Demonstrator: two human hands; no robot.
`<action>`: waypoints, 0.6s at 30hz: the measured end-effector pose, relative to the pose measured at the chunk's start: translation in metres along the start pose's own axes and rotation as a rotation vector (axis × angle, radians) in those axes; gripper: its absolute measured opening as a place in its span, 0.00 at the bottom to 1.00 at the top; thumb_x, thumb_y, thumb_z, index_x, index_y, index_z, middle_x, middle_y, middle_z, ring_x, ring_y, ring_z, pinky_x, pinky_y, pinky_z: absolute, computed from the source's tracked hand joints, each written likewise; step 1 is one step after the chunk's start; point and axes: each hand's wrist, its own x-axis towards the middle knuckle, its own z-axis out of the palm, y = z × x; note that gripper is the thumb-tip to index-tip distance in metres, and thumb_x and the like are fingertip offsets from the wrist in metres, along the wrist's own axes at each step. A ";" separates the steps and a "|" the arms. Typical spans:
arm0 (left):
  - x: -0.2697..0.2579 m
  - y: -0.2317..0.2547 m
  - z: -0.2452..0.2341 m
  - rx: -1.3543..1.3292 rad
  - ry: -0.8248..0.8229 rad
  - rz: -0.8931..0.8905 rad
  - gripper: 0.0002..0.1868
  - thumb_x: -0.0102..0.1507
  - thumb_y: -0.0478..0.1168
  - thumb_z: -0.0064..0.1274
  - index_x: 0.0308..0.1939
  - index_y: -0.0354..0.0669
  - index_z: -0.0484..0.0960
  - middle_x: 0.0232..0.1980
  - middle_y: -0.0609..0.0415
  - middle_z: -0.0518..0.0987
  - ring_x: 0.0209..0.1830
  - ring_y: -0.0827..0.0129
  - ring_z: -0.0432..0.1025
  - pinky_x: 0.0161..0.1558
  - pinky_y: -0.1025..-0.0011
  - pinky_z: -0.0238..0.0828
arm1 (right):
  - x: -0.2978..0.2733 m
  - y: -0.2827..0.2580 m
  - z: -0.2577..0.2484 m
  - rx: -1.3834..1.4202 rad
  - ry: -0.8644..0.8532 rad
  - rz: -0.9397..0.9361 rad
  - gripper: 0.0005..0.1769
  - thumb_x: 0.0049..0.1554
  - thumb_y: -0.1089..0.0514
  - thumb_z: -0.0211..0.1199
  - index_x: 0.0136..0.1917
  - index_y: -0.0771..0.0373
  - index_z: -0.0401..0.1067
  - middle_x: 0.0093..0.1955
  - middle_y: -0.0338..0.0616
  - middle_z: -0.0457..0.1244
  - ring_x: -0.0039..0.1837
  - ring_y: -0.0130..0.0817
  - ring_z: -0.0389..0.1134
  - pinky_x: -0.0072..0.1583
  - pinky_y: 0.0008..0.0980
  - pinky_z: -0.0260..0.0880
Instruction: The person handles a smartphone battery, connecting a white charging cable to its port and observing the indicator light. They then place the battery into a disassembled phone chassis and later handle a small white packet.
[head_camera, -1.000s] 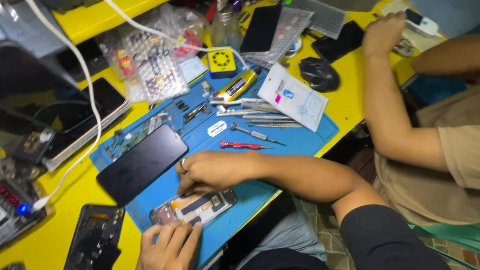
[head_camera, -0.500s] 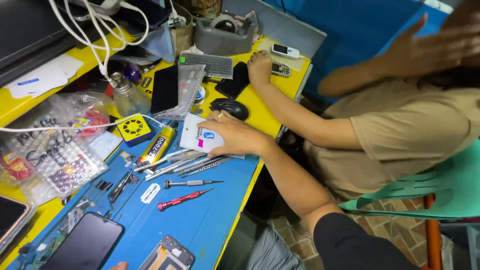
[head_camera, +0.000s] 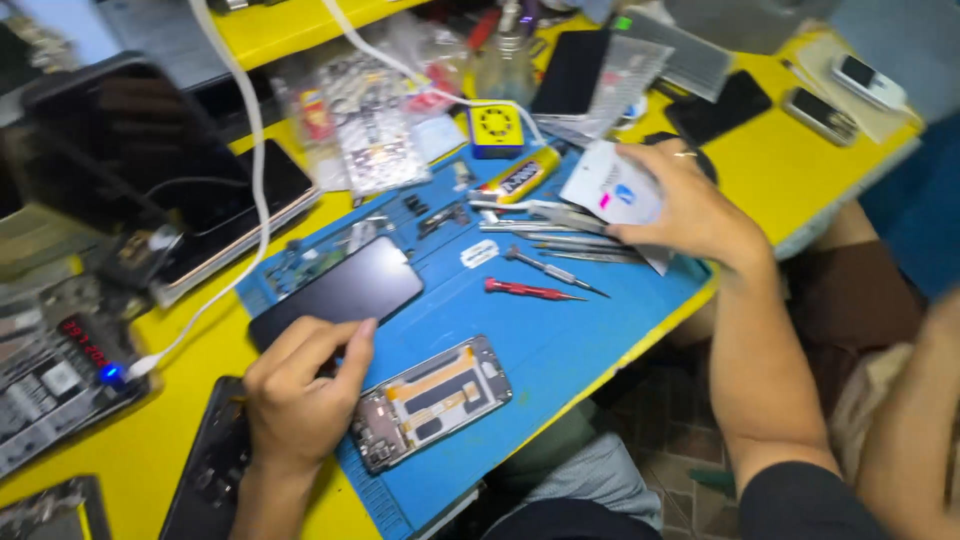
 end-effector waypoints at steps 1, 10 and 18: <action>0.000 0.001 0.001 0.014 0.009 -0.004 0.02 0.63 0.28 0.62 0.35 0.30 0.87 0.33 0.46 0.83 0.29 0.63 0.75 0.32 0.69 0.73 | -0.004 -0.016 -0.003 0.001 -0.003 -0.017 0.56 0.43 0.47 0.75 0.80 0.56 0.55 0.68 0.51 0.50 0.69 0.46 0.54 0.70 0.41 0.52; -0.003 0.017 0.029 -0.459 -0.186 -0.352 0.34 0.55 0.45 0.69 0.62 0.38 0.77 0.56 0.49 0.83 0.54 0.69 0.79 0.51 0.72 0.82 | -0.001 -0.147 0.053 0.292 0.244 -0.745 0.62 0.42 0.45 0.82 0.80 0.64 0.52 0.69 0.55 0.51 0.71 0.47 0.53 0.75 0.38 0.50; -0.010 -0.004 -0.016 -0.429 -0.138 -0.477 0.17 0.68 0.44 0.49 0.54 0.39 0.82 0.48 0.52 0.86 0.43 0.68 0.78 0.41 0.70 0.75 | 0.012 -0.186 0.093 1.369 -0.175 -0.408 0.46 0.58 0.61 0.63 0.84 0.61 0.46 0.30 0.29 0.51 0.29 0.16 0.52 0.34 0.15 0.51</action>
